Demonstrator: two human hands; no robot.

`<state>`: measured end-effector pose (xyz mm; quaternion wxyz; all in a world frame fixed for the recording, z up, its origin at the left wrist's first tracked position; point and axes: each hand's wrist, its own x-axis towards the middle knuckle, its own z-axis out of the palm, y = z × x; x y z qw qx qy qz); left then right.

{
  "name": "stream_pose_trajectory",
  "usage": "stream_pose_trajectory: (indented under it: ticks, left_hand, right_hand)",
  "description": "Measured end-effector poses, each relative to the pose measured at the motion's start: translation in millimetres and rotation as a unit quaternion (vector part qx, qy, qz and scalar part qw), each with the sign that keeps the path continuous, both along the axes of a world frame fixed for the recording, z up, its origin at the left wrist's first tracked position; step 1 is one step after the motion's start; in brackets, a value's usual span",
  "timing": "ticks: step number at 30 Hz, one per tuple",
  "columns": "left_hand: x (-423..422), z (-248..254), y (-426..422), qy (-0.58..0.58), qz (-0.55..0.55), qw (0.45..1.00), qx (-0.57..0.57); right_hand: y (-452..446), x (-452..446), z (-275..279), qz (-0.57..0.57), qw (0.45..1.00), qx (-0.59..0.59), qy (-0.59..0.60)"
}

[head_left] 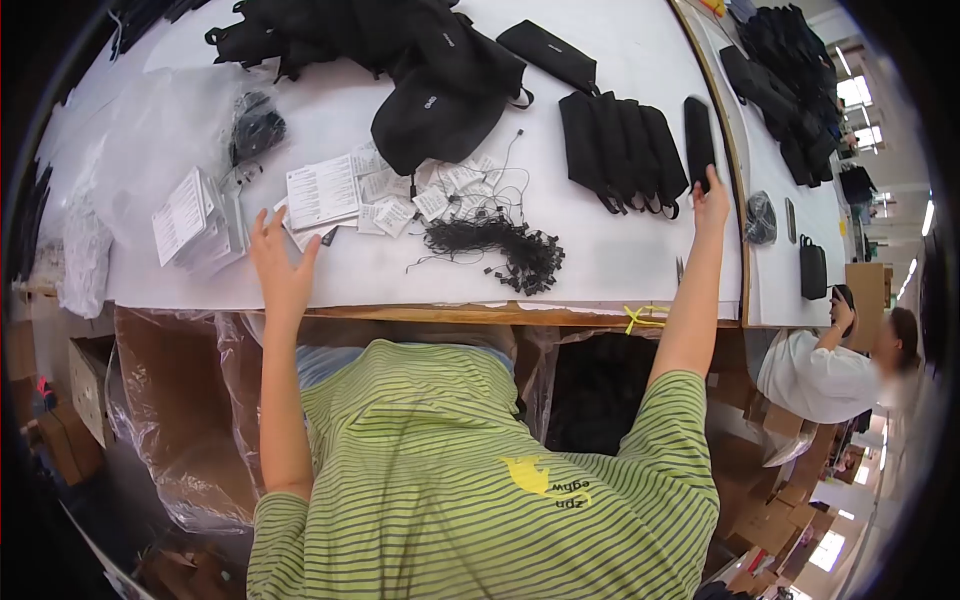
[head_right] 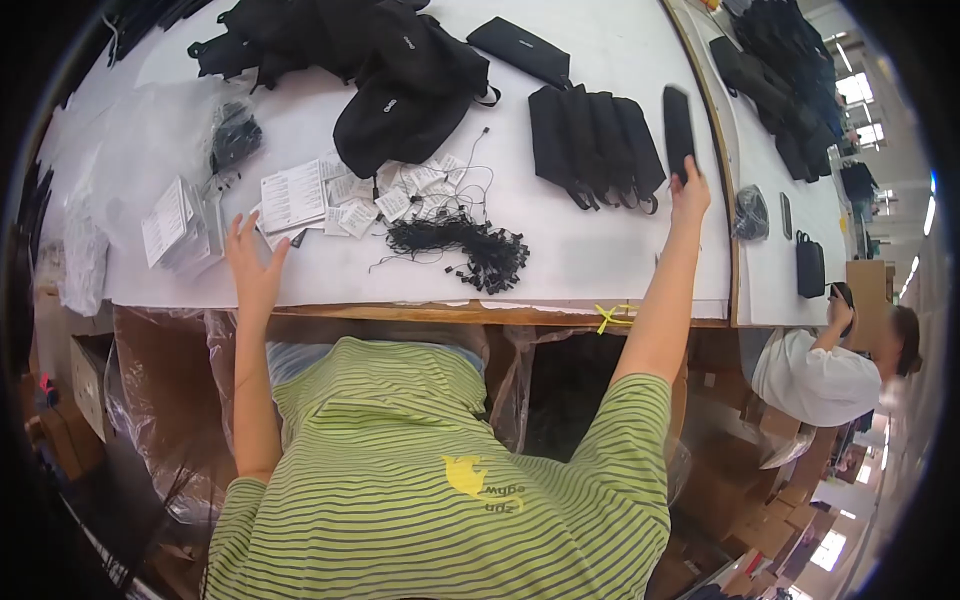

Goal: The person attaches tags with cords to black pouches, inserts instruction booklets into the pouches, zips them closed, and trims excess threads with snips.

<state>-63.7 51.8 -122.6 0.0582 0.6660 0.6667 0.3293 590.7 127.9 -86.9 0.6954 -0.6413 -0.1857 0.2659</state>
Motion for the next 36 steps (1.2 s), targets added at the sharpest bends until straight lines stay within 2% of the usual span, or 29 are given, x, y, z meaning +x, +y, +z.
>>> stream_pose_trajectory:
  ticks: [2,3,6,7,9,12,13,14,15,18,21,24,27,30,33,36]
  left_hand:
    - [0.4,-13.4,2.1,0.054,-0.001,0.998,-0.016]
    - [1.4,-12.4,2.4,0.062,0.002,0.998,-0.006]
    - [-1.5,-8.7,3.2,0.040,0.002,0.999,-0.024]
    - [-2.5,-9.0,2.9,0.032,0.003,0.999,-0.022]
    - [-5.5,-8.1,10.7,0.018,0.001,1.000,-0.013]
    - [-11.3,-16.3,23.6,-0.032,0.032,0.999,-0.023]
    - [-9.3,-13.0,27.6,-0.016,0.053,0.998,-0.028]
    - [-4.8,-6.0,31.8,0.001,0.072,0.997,-0.035]
    - [-1.4,-1.7,35.4,0.018,0.092,0.995,-0.041]
    - [0.2,0.2,47.0,0.064,0.095,0.991,-0.066]
    - [-7.3,-1.2,53.6,0.024,0.099,0.989,-0.108]
    - [-16.7,-7.1,52.2,-0.008,0.096,0.992,-0.081]
    - [-18.6,-10.6,49.3,-0.158,0.073,0.984,-0.040]
    - [-16.2,-3.6,44.6,-0.256,0.041,0.966,-0.021]
    - [-22.8,-3.2,44.7,-0.340,-0.019,0.939,-0.040]
    - [-26.4,22.6,31.6,-0.355,-0.002,0.911,-0.208]
  right_hand:
    - [-4.8,-1.6,-15.6,0.085,0.974,-0.208,0.007]
    - [-2.4,-9.2,-18.6,0.074,0.974,-0.215,-0.004]
    - [-2.8,-17.6,-16.5,0.065,0.969,-0.217,-0.099]
    - [-1.4,-16.3,-26.5,0.002,0.957,-0.198,-0.214]
    - [4.8,-18.6,-45.1,-0.125,0.883,-0.147,-0.429]
    - [-8.6,-118.1,12.5,-0.148,0.787,-0.027,-0.598]
    - [-10.3,-149.7,20.0,0.011,0.830,-0.030,-0.557]
    - [-13.1,-178.0,23.0,0.169,0.849,-0.035,-0.499]
    - [-16.1,-201.0,22.8,0.295,0.815,-0.080,-0.492]
    - [-21.5,-260.4,12.2,0.394,0.741,-0.130,-0.528]
    - [-16.5,-269.1,0.2,0.406,0.697,-0.168,-0.566]
    - [-14.7,-264.6,-4.8,0.403,0.687,-0.258,-0.547]
    - [-22.7,-269.8,-5.5,0.381,0.709,-0.185,-0.564]
    - [-25.5,-269.5,-3.8,0.392,0.669,-0.148,-0.614]
    - [-22.6,-262.3,2.2,0.410,0.625,-0.192,-0.636]
    - [-11.6,-244.8,-7.0,0.448,0.578,-0.186,-0.656]
